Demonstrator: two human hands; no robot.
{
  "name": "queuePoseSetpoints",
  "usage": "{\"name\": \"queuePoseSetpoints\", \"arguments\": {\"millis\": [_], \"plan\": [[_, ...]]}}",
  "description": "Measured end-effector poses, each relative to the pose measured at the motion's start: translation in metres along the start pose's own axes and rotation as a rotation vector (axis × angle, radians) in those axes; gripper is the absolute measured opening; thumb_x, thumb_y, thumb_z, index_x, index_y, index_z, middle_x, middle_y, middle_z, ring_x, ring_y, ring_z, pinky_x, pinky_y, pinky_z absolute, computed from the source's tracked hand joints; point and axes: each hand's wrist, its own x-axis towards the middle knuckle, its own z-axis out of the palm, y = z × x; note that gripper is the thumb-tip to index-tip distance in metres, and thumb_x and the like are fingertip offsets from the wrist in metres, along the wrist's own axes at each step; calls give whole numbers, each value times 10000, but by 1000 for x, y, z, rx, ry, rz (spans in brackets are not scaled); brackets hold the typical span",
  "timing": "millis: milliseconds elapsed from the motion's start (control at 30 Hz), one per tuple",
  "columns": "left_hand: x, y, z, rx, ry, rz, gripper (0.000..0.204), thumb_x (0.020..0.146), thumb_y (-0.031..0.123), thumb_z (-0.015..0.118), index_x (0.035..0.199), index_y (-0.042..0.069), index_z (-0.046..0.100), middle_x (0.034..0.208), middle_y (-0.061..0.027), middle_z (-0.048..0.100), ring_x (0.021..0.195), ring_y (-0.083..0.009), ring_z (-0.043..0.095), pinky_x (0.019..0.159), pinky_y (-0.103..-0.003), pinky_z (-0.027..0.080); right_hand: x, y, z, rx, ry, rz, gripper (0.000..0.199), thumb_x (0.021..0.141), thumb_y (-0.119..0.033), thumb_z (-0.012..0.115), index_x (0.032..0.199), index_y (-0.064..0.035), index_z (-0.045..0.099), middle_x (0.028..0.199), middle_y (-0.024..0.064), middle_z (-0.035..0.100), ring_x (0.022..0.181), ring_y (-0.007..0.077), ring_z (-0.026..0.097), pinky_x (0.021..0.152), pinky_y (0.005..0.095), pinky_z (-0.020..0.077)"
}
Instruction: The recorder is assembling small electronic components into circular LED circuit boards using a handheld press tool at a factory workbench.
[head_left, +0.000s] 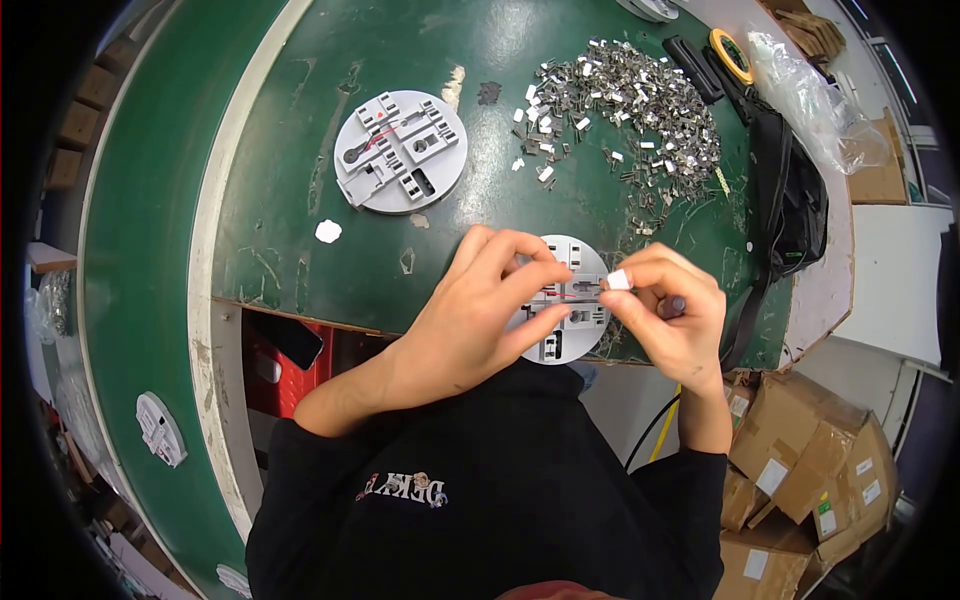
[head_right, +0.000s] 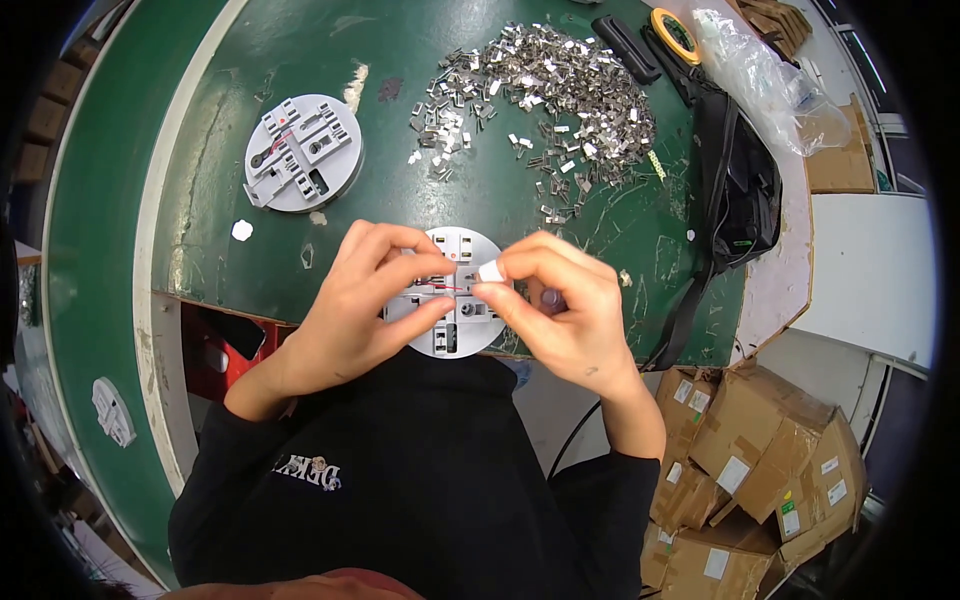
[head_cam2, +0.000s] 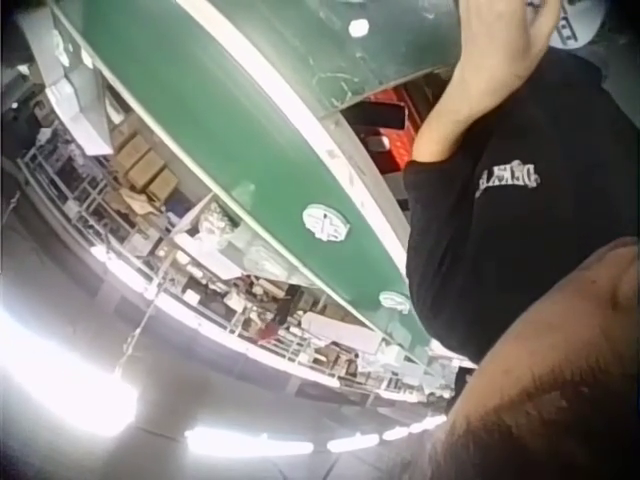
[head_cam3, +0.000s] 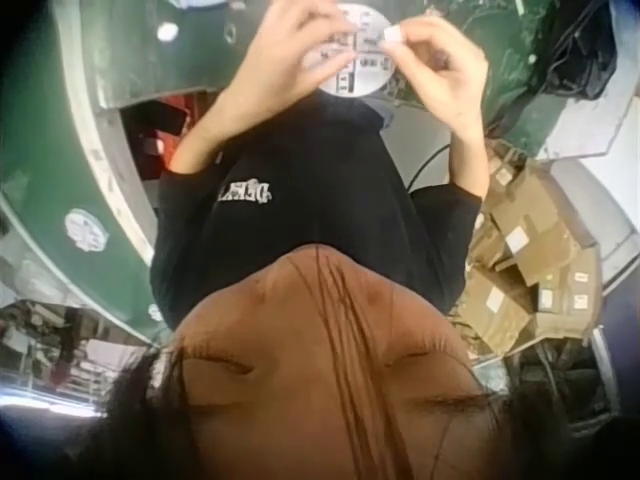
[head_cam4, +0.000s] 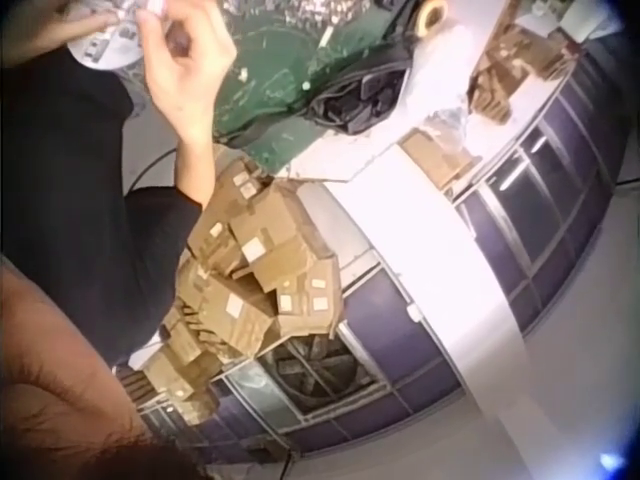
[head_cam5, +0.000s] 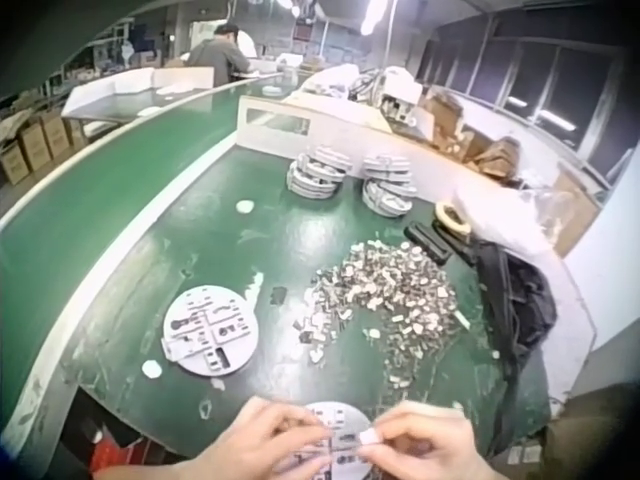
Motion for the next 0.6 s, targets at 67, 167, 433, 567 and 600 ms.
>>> {"name": "queuePoseSetpoints", "arguments": {"millis": [67, 167, 433, 567, 600], "plan": [[-1, -2, 3, 32, 2, 26, 190, 819, -21, 709, 991, 45, 661, 1135, -64, 580, 902, -177, 469, 765, -254, 432, -7, 4, 3, -55, 26, -38, 147, 749, 82, 745, 867, 16, 688, 867, 52, 655, 550, 66, 368, 487, 197, 279], [-1, -4, 4, 136, 22, 105, 204, 792, -1, 712, 968, 64, 631, 1174, -71, 546, 896, -218, 463, 762, -277, 452, -14, 11, 11, -222, 94, -167, 162, 736, 75, 763, 864, 10, 688, 869, 46, 661, 549, 72, 376, 479, 198, 286], [-3, -2, 6, 129, 27, 68, 188, 785, -4, 712, 930, 69, 617, 1175, -69, 548, 909, -224, 467, 786, -285, 455, -17, 15, 20, -267, 121, -225, 170, 728, 59, 777, 858, 0, 685, 856, 44, 662, 549, 79, 388, 475, 207, 309], [-4, -2, 7, 132, 36, 67, 184, 786, -3, 711, 928, 68, 618, 1180, -70, 547, 918, -227, 467, 791, -287, 456, -17, 15, 22, -271, 122, -220, 172, 725, 59, 776, 856, -2, 683, 853, 44, 663, 549, 80, 389, 476, 208, 313], [-4, -2, 7, 128, 39, 65, 183, 787, -2, 711, 928, 68, 618, 1182, -70, 547, 921, -228, 467, 792, -286, 457, -17, 15, 22, -272, 124, -219, 171, 726, 59, 776, 856, -1, 682, 853, 44, 663, 549, 80, 388, 476, 208, 313]]}}
